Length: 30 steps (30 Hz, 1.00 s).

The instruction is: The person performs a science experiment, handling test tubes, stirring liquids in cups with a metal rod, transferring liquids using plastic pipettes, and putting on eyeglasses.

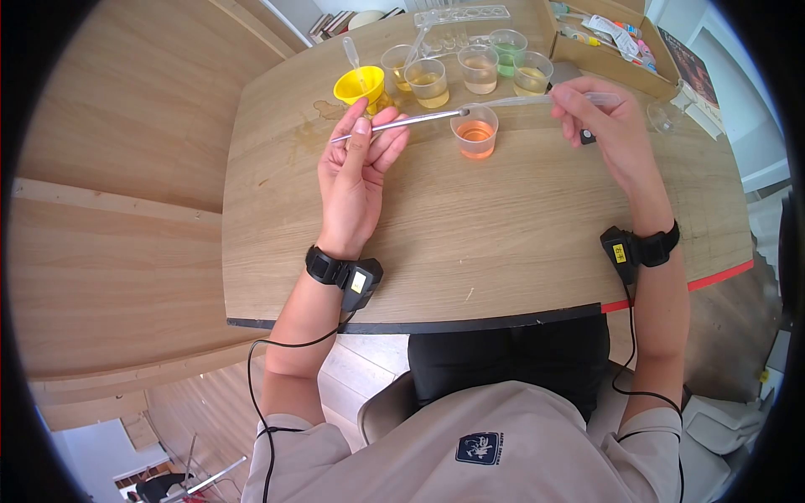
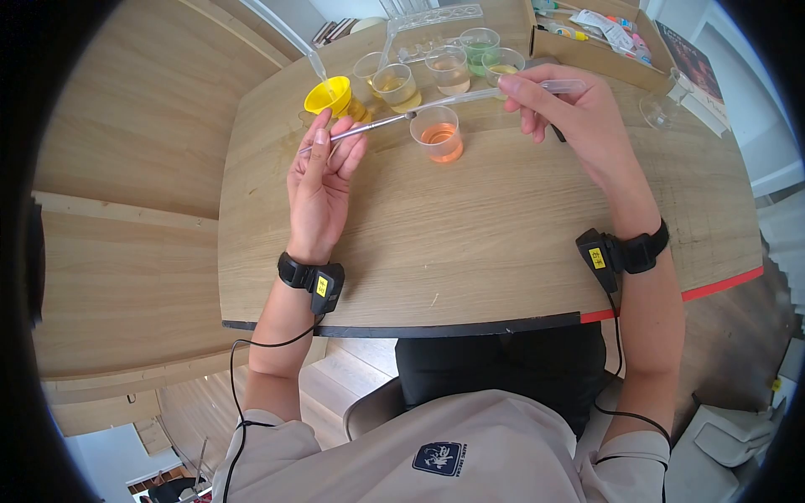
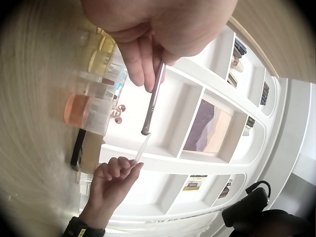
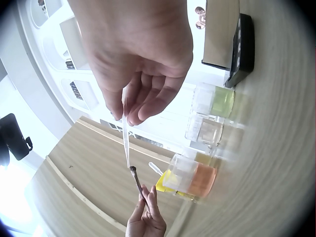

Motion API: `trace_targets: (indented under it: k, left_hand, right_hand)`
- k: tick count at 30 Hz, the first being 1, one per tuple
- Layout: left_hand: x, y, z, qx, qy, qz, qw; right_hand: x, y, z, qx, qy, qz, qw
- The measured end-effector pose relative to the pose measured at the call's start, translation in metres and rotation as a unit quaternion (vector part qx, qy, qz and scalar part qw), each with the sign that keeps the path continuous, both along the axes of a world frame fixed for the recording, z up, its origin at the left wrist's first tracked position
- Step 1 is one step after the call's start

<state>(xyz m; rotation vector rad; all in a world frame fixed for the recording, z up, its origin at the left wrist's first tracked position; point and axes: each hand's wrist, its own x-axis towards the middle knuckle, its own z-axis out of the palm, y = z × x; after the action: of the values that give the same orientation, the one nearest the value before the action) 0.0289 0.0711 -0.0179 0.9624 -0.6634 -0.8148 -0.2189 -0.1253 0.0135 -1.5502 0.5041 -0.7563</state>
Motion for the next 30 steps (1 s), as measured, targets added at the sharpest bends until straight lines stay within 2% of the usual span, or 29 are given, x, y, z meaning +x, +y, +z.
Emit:
trace_targets:
  k: [14, 16, 19, 30]
  left_hand:
    - [0.0027, -0.0006, -0.0013, -0.013, -0.002, 0.031, 0.999]
    - [0.0029, -0.0008, -0.0013, -0.020, 0.012, 0.042, 0.999]
    - [0.0022, -0.0010, -0.0008, -0.019, 0.003, 0.047, 0.999]
    - [0.0014, -0.0002, 0.0004, -0.011, -0.001, 0.056, 0.998]
  right_hand:
    - [0.0008, -0.0029, 0.0000, 0.005, 0.006, -0.023, 1.000]
    - [0.0016, -0.0051, -0.0026, -0.003, 0.048, -0.028, 0.998]
    - [0.0019, -0.0038, -0.0026, 0.002, 0.021, -0.041, 0.999]
    - [0.0015, -0.0045, 0.0004, 0.005, 0.048, -0.047, 0.998]
